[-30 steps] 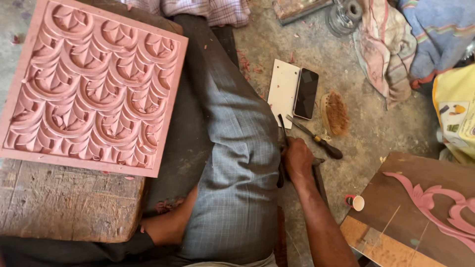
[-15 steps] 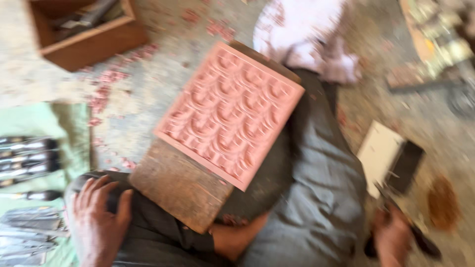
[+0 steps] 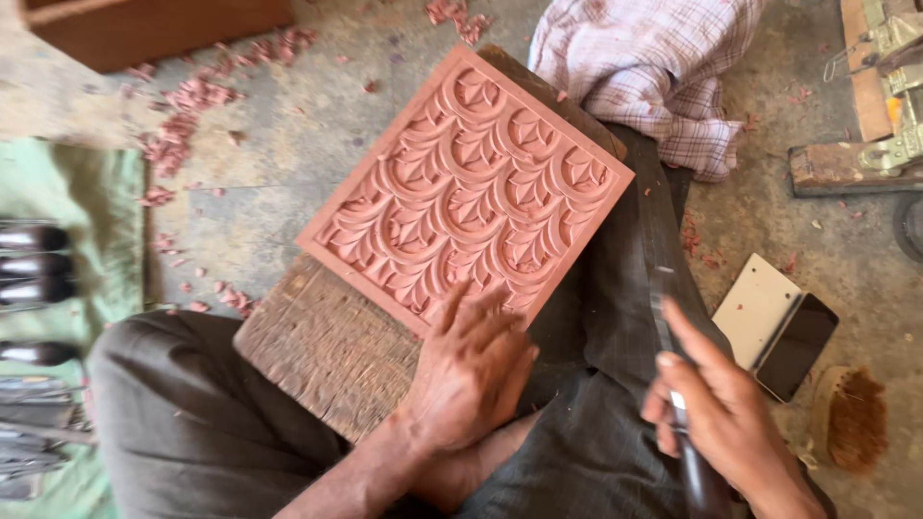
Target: The person carves a decorative floral pattern into a reddish wooden block using various chisels and gouges while sitting on the floor. They handle different carving tools one at a time to detail the surface and remove wood shavings.
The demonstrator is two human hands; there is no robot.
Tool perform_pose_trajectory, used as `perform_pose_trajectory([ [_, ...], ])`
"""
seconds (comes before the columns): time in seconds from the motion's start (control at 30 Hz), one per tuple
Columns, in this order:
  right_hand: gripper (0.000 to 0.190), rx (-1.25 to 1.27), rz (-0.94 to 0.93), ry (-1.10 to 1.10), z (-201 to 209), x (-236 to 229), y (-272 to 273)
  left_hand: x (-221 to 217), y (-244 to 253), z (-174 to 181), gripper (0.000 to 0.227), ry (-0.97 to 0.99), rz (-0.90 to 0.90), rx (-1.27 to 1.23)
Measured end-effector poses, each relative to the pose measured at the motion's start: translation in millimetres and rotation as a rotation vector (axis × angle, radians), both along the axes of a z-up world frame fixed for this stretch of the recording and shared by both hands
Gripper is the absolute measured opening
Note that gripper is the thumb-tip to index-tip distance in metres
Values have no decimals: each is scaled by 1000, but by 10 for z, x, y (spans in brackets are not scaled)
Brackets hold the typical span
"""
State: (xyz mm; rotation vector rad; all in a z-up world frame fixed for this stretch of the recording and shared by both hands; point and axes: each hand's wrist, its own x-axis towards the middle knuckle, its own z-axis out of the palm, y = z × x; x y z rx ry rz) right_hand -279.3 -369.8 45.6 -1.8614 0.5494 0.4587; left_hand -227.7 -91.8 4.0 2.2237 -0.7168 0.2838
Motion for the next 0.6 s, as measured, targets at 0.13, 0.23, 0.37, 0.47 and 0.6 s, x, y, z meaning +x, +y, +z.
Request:
perform_pose_trajectory([
  [0.13,69,-95,185,126,148,431,294,384,-209,-43,91,146,319,135],
  [0.23,66,-105,291,215,167,685,369,736,-326,-93,136,254,450,202],
  [0.37,62,-183,401,386,177,958,395,840,-459,-172,153,377,502,306],
  [0.47,60,-202,427,465,230,1084,389,823,-478,-200,153,385,523,316],
  [0.6,61,-248,481,561,322,1188,391,839,-476,-192,152,388,517,327],
])
